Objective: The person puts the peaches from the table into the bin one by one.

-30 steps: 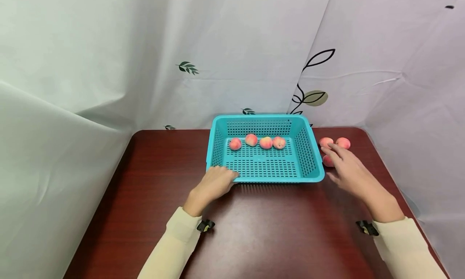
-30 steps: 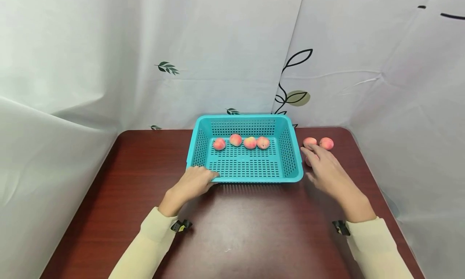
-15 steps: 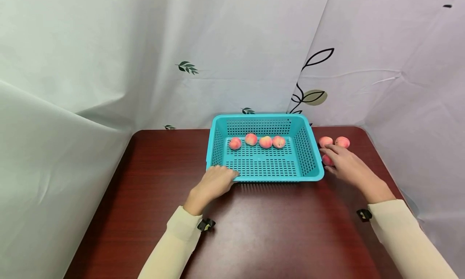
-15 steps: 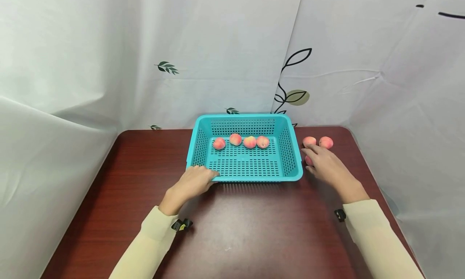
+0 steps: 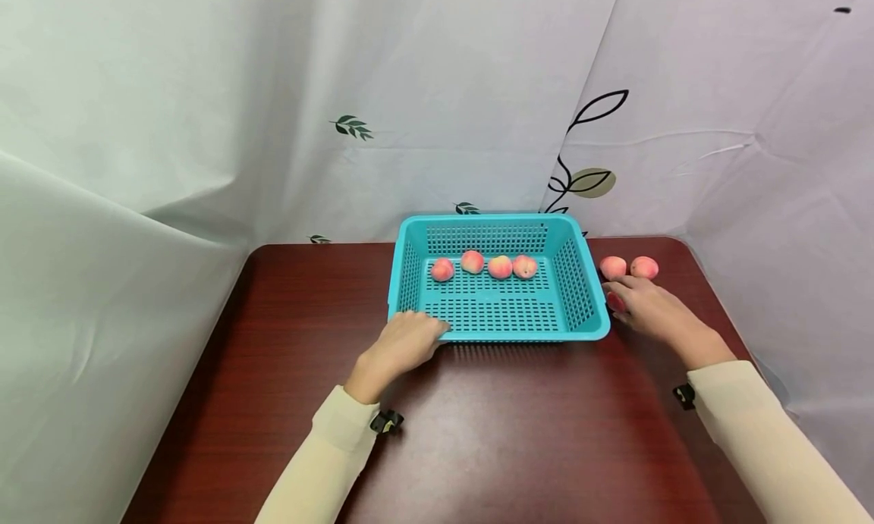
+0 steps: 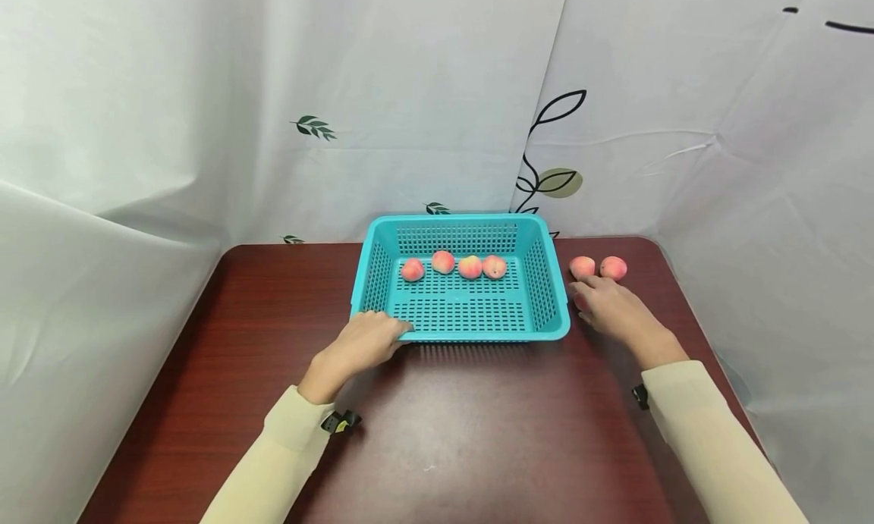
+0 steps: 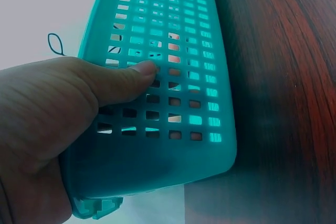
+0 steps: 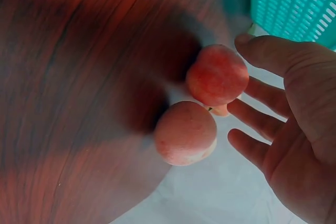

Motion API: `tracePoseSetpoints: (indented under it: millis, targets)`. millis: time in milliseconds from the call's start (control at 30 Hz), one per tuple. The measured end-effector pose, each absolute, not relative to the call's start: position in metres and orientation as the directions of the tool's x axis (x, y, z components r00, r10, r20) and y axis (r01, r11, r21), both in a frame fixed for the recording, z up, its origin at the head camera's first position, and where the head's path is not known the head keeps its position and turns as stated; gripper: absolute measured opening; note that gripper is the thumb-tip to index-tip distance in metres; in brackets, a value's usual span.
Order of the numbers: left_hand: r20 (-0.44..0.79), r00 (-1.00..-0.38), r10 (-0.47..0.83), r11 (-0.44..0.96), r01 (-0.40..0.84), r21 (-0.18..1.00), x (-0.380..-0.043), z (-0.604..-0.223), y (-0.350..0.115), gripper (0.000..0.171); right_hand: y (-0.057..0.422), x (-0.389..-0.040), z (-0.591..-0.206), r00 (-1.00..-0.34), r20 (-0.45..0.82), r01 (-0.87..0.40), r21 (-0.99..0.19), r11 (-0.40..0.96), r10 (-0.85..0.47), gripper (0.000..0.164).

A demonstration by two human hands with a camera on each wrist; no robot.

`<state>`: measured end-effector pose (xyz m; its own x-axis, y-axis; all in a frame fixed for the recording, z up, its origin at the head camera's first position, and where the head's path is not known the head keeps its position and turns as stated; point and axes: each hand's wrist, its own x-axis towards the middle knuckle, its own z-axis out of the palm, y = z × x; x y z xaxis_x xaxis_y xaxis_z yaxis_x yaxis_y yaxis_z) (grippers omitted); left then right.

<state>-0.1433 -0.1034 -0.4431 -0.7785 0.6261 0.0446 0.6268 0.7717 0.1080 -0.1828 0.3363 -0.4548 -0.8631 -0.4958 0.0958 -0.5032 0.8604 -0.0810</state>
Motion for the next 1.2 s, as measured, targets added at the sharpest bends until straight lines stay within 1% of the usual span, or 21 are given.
tracePoseSetpoints:
  millis: [300, 467, 767, 933, 1200]
  targets:
    - [0.033, -0.768, 0.64, 0.761, 0.64, 0.106, -0.145, -0.441, -0.103, 0.021, 0.339, -0.189, -0.457, -0.879, 0.031, -0.477, -0.093, 0.874, -0.477, 0.04]
    - [0.047, -0.754, 0.655, 0.749, 0.656, 0.09, -0.145, -0.441, -0.103, 0.022, 0.34, -0.191, -0.461, -0.883, 0.005, -0.467, -0.104, 0.878, -0.469, 0.036]
    - [0.042, -0.746, 0.664, 0.743, 0.665, 0.076, -0.144, -0.441, -0.104, 0.018, 0.338, -0.194, -0.465, -0.879, 0.01, -0.474, -0.11, 0.874, -0.476, 0.029]
    - [0.044, -0.744, 0.666, 0.741, 0.668, 0.075, -0.144, -0.442, -0.105, 0.017, 0.338, -0.195, -0.467, -0.887, -0.01, -0.458, -0.099, 0.883, -0.461, 0.029]
    - [0.046, -0.748, 0.662, 0.744, 0.664, 0.081, -0.144, -0.443, -0.105, 0.015, 0.337, -0.197, -0.471, -0.869, 0.012, -0.493, -0.092, 0.865, -0.494, 0.031]
